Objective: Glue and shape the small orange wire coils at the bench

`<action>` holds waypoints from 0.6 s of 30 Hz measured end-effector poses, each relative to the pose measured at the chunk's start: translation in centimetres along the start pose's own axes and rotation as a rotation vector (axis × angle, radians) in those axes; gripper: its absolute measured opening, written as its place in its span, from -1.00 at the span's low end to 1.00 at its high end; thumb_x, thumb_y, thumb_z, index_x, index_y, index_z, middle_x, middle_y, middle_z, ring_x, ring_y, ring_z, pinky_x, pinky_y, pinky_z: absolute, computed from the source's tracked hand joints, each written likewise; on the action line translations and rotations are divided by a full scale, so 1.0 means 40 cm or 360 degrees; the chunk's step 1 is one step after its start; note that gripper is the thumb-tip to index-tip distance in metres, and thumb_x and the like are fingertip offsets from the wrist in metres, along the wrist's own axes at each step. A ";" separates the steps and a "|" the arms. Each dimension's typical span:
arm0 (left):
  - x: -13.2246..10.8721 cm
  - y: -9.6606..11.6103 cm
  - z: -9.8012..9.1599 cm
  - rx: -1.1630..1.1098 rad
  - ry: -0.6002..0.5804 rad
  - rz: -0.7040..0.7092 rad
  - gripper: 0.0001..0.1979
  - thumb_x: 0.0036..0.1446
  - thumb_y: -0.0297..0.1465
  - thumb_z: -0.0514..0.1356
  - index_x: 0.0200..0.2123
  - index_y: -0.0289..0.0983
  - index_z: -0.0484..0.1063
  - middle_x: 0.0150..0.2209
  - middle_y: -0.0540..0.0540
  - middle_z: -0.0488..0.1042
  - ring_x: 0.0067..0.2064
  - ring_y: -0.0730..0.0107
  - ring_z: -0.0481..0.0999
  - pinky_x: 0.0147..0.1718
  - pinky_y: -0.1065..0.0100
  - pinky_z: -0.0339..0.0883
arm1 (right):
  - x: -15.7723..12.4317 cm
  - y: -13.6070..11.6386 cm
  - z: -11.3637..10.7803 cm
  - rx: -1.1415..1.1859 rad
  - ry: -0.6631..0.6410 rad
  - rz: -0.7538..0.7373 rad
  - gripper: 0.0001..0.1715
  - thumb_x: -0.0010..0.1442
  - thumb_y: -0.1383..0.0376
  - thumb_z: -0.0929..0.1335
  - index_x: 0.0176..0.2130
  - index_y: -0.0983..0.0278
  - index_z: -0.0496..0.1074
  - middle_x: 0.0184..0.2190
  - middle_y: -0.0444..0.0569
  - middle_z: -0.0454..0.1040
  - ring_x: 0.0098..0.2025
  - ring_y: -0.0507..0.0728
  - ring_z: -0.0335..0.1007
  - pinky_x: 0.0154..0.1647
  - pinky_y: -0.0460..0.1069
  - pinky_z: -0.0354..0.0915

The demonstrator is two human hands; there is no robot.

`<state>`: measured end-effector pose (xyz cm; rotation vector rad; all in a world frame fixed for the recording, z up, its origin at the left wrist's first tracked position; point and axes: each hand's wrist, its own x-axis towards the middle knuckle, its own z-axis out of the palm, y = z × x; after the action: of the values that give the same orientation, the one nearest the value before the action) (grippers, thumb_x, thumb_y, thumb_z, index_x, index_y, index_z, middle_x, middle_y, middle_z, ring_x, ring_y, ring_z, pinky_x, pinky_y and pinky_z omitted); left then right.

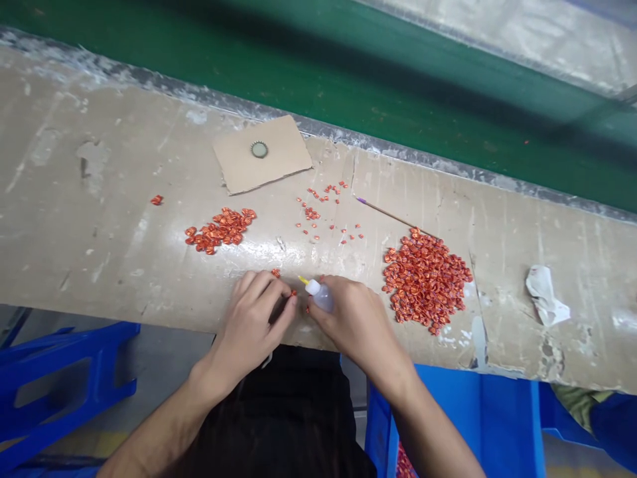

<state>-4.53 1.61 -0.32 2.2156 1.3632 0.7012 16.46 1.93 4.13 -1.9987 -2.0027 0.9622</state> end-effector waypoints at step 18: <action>0.003 0.013 0.009 -0.0083 -0.0085 0.0205 -0.76 0.35 -0.46 0.34 0.04 -0.11 0.59 -0.02 -0.12 0.52 -0.02 0.10 0.41 -0.01 0.05 0.47 | -0.077 0.102 -0.045 0.0876 0.0255 0.0102 -0.57 0.48 0.09 0.47 0.10 -0.03 0.17 -0.23 -0.16 0.56 -0.33 0.17 0.52 -0.35 0.04 0.46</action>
<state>-3.89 1.48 -0.26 2.2795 1.1718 0.7087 21.16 -0.77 4.39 -1.7679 -1.3989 1.1670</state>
